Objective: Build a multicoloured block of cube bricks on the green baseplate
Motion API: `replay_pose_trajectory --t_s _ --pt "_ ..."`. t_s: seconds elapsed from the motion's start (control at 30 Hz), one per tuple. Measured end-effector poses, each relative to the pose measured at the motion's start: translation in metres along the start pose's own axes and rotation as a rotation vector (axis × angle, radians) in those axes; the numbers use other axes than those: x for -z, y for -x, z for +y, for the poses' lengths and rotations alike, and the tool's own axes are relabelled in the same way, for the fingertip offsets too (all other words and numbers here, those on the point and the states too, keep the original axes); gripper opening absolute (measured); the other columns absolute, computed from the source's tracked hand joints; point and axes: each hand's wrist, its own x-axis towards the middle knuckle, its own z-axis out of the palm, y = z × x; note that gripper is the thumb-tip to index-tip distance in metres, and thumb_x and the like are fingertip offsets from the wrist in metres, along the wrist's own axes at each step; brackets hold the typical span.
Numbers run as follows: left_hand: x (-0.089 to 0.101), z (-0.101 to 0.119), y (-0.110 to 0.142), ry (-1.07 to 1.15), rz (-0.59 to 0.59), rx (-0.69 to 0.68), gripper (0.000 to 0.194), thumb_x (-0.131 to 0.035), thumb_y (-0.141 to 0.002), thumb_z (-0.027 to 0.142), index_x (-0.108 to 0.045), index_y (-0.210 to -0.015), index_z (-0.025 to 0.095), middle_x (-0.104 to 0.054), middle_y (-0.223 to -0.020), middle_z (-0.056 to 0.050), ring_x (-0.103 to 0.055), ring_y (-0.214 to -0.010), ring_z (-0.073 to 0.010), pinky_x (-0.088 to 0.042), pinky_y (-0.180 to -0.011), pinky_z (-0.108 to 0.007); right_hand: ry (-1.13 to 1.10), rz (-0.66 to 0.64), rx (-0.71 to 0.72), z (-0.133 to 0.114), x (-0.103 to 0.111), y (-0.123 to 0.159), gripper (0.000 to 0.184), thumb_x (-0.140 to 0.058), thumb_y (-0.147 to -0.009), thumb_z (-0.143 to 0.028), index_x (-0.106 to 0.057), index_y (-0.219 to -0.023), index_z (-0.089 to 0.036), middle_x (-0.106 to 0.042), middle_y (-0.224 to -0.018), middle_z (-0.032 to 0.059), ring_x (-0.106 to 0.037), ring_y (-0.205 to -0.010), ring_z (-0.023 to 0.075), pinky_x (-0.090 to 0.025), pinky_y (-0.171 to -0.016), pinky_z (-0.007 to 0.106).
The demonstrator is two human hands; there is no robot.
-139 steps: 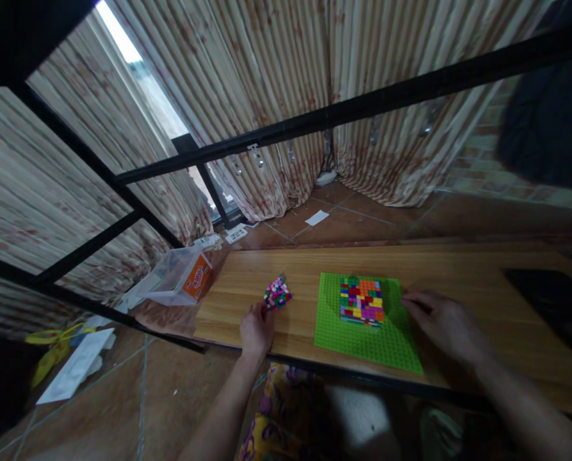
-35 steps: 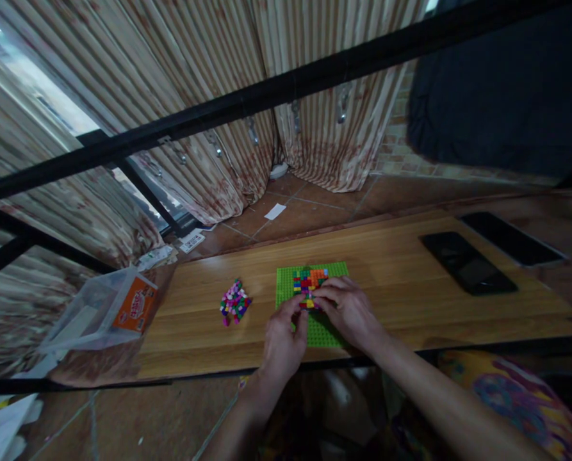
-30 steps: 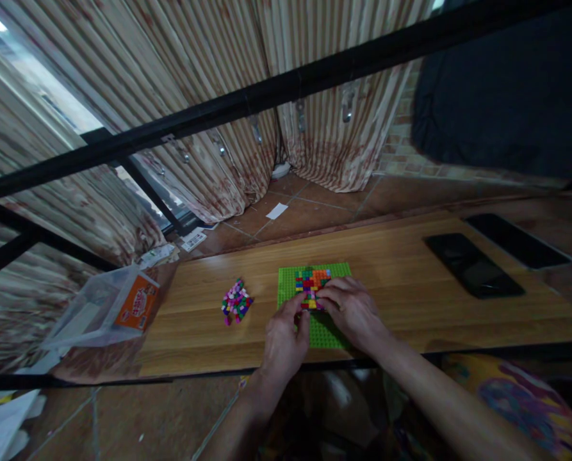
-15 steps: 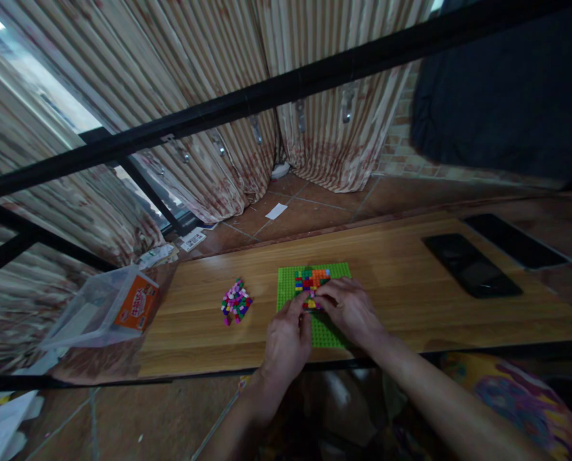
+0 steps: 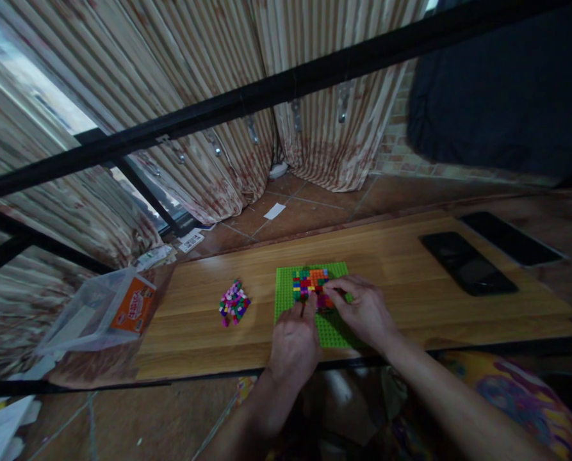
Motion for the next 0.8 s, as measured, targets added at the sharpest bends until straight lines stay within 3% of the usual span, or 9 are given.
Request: replay_pose_trajectory --t_s 0.37,0.53,0.7,0.8 --pt "0.001 0.005 -0.001 -0.095 -0.025 0.002 0.060 -0.040 -0.083 0.006 -0.039 -0.143 0.015 -0.065 -0.098 -0.013 -0.064 -0.089 -0.0237 -0.050 -0.082 -0.036 0.002 -0.007 0.022 0.001 0.001 0.002 0.022 -0.052 -0.091 -0.030 -0.070 -0.080 -0.024 -0.072 -0.081 0.0038 -0.064 -0.079 0.0211 -0.047 -0.078 0.035" --pt "0.007 0.006 -0.003 -0.049 -0.052 0.021 0.062 -0.044 -0.079 0.006 -0.042 -0.141 0.015 -0.065 -0.107 -0.014 -0.062 -0.096 -0.0250 -0.049 -0.086 -0.037 -0.004 0.000 0.019 0.005 0.001 0.004 0.021 -0.053 -0.091 -0.030 -0.070 -0.080 -0.024 -0.071 -0.080 0.0035 -0.064 -0.079 0.0210 -0.047 -0.078 0.035" --pt "0.012 0.005 0.003 0.172 0.032 0.097 0.056 -0.040 -0.088 0.015 -0.037 -0.144 0.023 -0.066 -0.111 -0.010 -0.064 -0.097 -0.0219 -0.047 -0.087 -0.033 -0.069 -0.010 0.013 0.006 0.004 0.007 0.021 -0.053 -0.091 -0.031 -0.071 -0.083 -0.024 -0.071 -0.082 0.0038 -0.065 -0.080 0.0207 -0.048 -0.077 0.036" --pt "0.012 0.002 0.005 0.443 0.102 0.200 0.055 -0.044 -0.089 0.020 -0.037 -0.143 0.023 -0.069 -0.100 -0.007 -0.066 -0.087 -0.0196 -0.049 -0.082 -0.032 -0.177 -0.079 -0.006 0.002 0.007 0.009 0.019 -0.053 -0.091 -0.031 -0.071 -0.086 -0.025 -0.071 -0.085 0.0036 -0.065 -0.079 0.0198 -0.049 -0.075 0.035"
